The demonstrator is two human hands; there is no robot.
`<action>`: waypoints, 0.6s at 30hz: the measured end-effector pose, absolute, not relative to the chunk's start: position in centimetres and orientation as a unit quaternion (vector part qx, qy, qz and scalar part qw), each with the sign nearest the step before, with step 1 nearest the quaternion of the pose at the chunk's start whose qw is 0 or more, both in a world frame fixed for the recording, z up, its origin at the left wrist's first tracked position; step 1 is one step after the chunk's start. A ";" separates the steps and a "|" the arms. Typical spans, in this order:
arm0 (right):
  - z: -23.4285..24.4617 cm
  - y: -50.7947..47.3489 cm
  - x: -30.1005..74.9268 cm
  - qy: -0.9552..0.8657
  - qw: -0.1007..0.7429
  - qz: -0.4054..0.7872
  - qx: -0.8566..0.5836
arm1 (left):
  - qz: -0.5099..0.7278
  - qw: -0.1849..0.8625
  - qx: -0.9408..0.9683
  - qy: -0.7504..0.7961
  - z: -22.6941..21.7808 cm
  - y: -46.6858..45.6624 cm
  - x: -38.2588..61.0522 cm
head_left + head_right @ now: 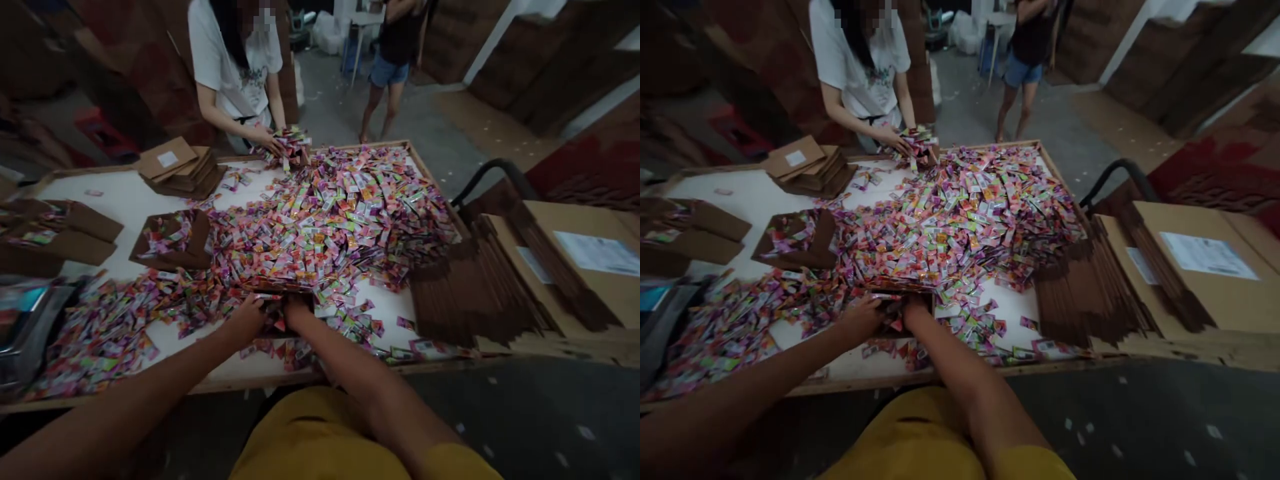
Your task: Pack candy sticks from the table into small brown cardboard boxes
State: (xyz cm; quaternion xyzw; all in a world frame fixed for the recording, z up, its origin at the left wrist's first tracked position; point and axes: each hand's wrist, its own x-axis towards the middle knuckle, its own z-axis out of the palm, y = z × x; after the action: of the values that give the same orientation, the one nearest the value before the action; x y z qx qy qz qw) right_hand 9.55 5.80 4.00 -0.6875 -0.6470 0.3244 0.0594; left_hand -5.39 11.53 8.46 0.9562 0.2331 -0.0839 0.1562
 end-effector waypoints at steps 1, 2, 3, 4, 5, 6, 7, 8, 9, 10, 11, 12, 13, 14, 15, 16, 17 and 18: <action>4.7 5.4 9.9 -0.650 0.065 0.333 -0.680 | -0.096 0.120 0.963 0.222 9.5 11.8 -6.3; 5.5 4.9 10.4 -0.659 0.075 0.341 -0.666 | -0.105 0.087 0.968 0.212 10.5 11.9 -7.2; 6.2 4.1 11.1 -0.673 0.100 0.345 -0.647 | -0.103 0.061 0.971 0.209 11.4 11.9 -8.2; 6.6 3.1 12.1 -0.686 0.147 0.344 -0.625 | -0.087 0.048 0.971 0.216 11.9 11.8 -9.2; 6.6 1.9 13.4 -0.689 0.210 0.339 -0.606 | -0.052 0.048 0.968 0.242 12.0 11.6 -10.0; 6.2 0.6 14.9 -0.676 0.284 0.331 -0.594 | 0.000 0.055 0.958 0.283 11.7 11.4 -10.7; 5.1 -0.8 16.7 -0.643 0.353 0.323 -0.598 | 0.059 0.068 0.937 0.337 11.1 11.1 -11.2; 3.6 -2.2 18.5 -0.599 0.392 0.315 -0.622 | 0.112 0.093 0.905 0.400 10.1 10.7 -11.5; 1.7 -3.5 20.2 -0.551 0.396 0.301 -0.670 | 0.147 0.135 0.862 0.467 9.0 10.4 -11.5; -0.4 -4.9 21.7 -0.500 0.362 0.286 -0.733 | 0.160 0.193 0.812 0.527 7.8 10.1 -11.3; -2.7 -6.2 22.7 -0.443 0.301 0.277 -0.798 | 0.155 0.256 0.764 0.572 6.7 9.9 -10.9; -4.8 -7.3 23.2 -0.389 0.227 0.277 -0.849 | 0.137 0.313 0.722 0.601 5.8 9.7 -10.4; -6.7 -8.4 23.1 -0.345 0.154 0.286 -0.881 | 0.117 0.355 0.692 0.617 5.1 9.5 -9.8; -8.2 -9.2 22.4 -0.316 0.094 0.300 -0.895 | 0.102 0.380 0.674 0.625 4.7 9.4 -9.2; -9.4 -9.8 21.3 -0.307 0.054 0.310 -0.898 | 0.089 0.393 0.664 0.630 4.5 9.4 -8.7; -10.1 -10.0 20.0 -0.317 0.032 0.307 -0.897 | 0.076 0.401 0.657 0.634 4.4 9.4 -8.3; -10.5 -10.0 18.5 -0.341 0.028 0.288 -0.895 | 0.059 0.412 0.647 0.639 4.5 9.5 -8.0; -10.6 -9.8 17.3 -0.365 0.035 0.263 -0.892 | 0.036 0.427 0.636 0.642 4.7 9.6 -7.7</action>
State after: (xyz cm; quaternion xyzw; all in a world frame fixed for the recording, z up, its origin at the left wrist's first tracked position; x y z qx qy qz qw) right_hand 17.30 -9.80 -10.61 -0.8922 -0.3654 0.2630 0.0346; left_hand -7.72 9.62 4.65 0.6358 0.6421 0.0365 0.4267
